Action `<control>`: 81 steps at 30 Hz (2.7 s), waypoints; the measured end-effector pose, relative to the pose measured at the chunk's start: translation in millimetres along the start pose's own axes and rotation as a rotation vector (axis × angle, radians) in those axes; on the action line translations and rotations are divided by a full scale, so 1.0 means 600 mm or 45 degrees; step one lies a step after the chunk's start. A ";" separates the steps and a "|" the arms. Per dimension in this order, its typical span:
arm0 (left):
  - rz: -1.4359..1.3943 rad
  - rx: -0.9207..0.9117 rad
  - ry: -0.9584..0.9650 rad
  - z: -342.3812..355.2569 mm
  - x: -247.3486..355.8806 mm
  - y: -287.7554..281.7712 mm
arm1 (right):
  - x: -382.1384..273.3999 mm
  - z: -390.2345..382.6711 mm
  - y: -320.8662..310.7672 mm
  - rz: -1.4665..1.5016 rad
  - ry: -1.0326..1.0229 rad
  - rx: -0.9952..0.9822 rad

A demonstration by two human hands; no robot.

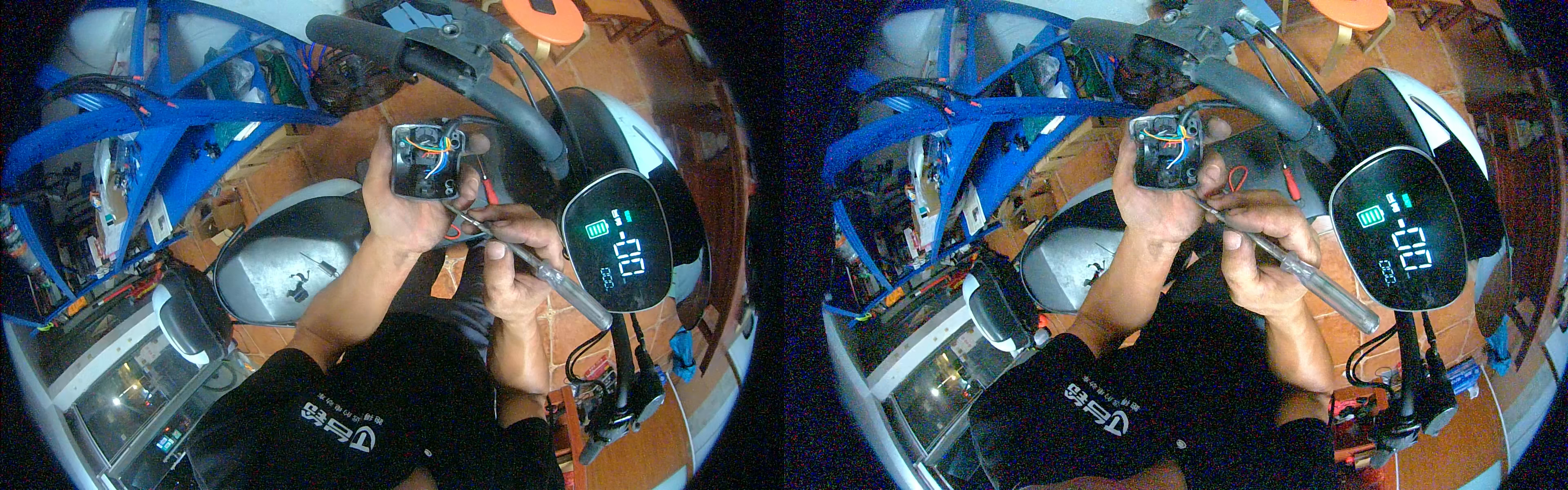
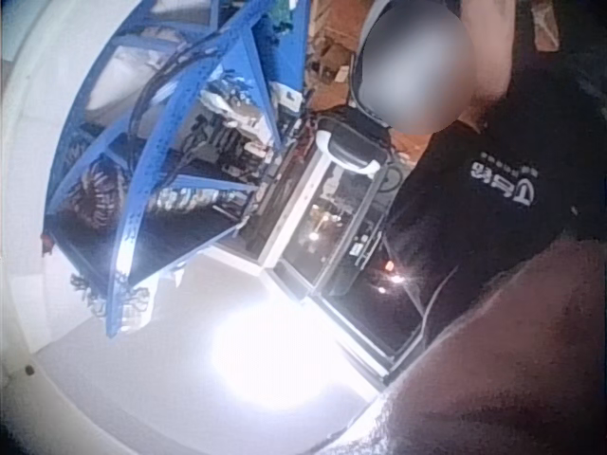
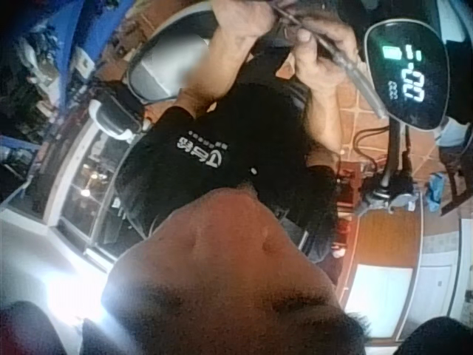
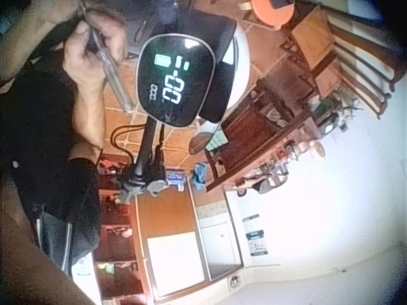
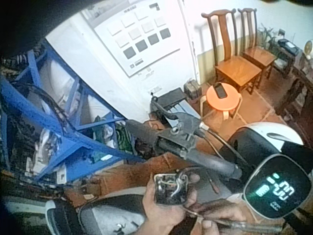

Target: The person uses a screwdriver to adjust wires inside a small black electrical component attached to an electric scooter's handlebar. They repeatedly loosen and tighten screws while manipulating the internal wiring.

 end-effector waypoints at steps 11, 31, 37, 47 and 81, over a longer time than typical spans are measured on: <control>0.047 0.061 -0.027 0.012 0.001 -0.008 | 0.005 0.004 -0.001 0.019 -0.018 -0.025; -0.050 -0.045 -0.181 0.014 -0.003 -0.028 | 0.009 0.012 0.004 -0.007 -0.017 -0.069; -0.118 -0.156 -0.175 0.014 -0.006 -0.007 | 0.016 0.004 0.003 0.003 0.055 -0.053; -0.206 -0.014 -0.244 0.005 -0.018 -0.020 | 0.012 0.001 0.001 -0.025 0.034 -0.059; 0.064 0.130 -0.180 0.011 0.011 -0.037 | 0.019 0.023 0.017 -0.057 0.227 -0.099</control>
Point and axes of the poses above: each hand's wrist, its own z-axis towards the middle knuckle, its own y-axis out of the palm, x = y × z, the point moved 8 cm from there along z, towards the middle knuckle
